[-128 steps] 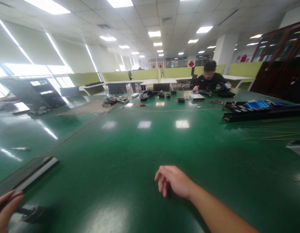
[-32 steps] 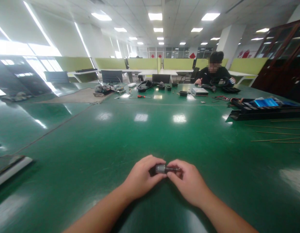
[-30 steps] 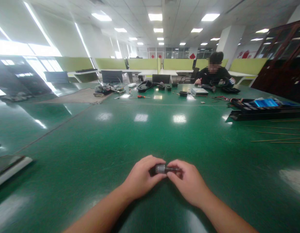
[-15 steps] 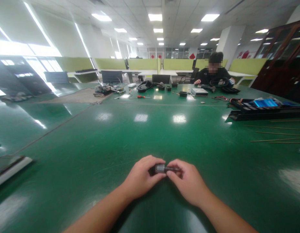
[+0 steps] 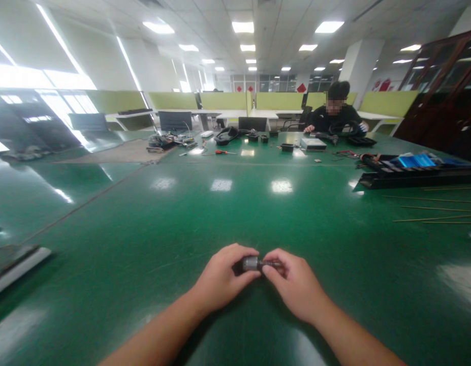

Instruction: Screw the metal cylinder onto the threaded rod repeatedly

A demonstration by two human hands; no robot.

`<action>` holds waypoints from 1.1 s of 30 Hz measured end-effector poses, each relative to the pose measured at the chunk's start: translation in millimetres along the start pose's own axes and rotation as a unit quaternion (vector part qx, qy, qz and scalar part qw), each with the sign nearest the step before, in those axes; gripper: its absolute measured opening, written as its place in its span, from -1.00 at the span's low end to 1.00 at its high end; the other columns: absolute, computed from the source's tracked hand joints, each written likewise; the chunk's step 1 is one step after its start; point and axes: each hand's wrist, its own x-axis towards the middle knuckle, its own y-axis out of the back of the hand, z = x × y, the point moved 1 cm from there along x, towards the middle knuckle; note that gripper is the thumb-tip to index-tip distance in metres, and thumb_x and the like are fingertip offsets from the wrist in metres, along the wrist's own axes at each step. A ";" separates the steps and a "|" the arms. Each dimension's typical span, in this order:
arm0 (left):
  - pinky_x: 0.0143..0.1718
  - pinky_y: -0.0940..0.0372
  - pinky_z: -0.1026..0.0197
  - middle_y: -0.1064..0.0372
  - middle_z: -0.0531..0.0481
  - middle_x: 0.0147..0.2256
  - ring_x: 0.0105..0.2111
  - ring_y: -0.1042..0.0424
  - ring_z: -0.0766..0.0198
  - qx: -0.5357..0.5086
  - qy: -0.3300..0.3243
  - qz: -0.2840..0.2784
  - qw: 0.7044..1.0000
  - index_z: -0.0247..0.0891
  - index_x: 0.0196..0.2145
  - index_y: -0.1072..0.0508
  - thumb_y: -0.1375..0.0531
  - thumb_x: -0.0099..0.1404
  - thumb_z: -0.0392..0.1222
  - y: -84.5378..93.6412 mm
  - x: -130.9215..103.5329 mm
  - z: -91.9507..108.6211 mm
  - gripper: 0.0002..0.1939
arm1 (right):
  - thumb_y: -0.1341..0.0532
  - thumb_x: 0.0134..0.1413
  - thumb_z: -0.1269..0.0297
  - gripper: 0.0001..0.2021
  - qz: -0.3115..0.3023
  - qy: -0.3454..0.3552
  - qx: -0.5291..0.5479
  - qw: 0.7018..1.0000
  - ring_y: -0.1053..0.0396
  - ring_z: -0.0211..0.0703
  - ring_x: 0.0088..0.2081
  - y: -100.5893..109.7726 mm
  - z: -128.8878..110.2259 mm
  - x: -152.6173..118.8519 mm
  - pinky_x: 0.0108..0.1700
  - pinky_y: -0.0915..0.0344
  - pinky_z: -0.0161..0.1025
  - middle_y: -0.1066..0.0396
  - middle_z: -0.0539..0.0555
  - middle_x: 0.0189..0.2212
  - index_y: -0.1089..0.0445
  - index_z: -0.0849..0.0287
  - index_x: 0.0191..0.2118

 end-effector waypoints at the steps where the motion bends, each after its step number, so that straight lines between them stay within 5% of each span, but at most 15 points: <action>1: -0.07 -0.31 0.14 -0.52 0.00 -0.18 -0.18 -0.47 0.18 0.001 0.002 -0.001 1.000 -0.14 -0.08 -0.51 -0.34 0.24 -0.18 -0.2 0.0 -0.2 -0.73 | -0.21 0.18 0.28 -0.88 -0.001 0.000 0.002 1.000 -0.48 -0.13 -0.35 -0.1 0.2 0.4 -0.32 -0.28 -0.29 -0.55 0.00 -0.36 -0.49 0.11 -0.23; 33: -0.02 -0.34 0.10 -0.53 -0.04 -0.16 -0.16 -0.49 0.16 -0.002 0.009 0.000 1.000 -0.16 -0.08 -0.52 -0.32 0.25 -0.13 1.1 0.7 1.5 -0.73 | -0.21 0.19 0.23 -0.86 0.002 -0.011 -0.003 1.000 -0.45 -0.15 -0.39 -0.5 0.4 -1.0 -0.35 -0.25 -0.30 -0.55 0.01 -0.39 -0.48 0.14 -0.24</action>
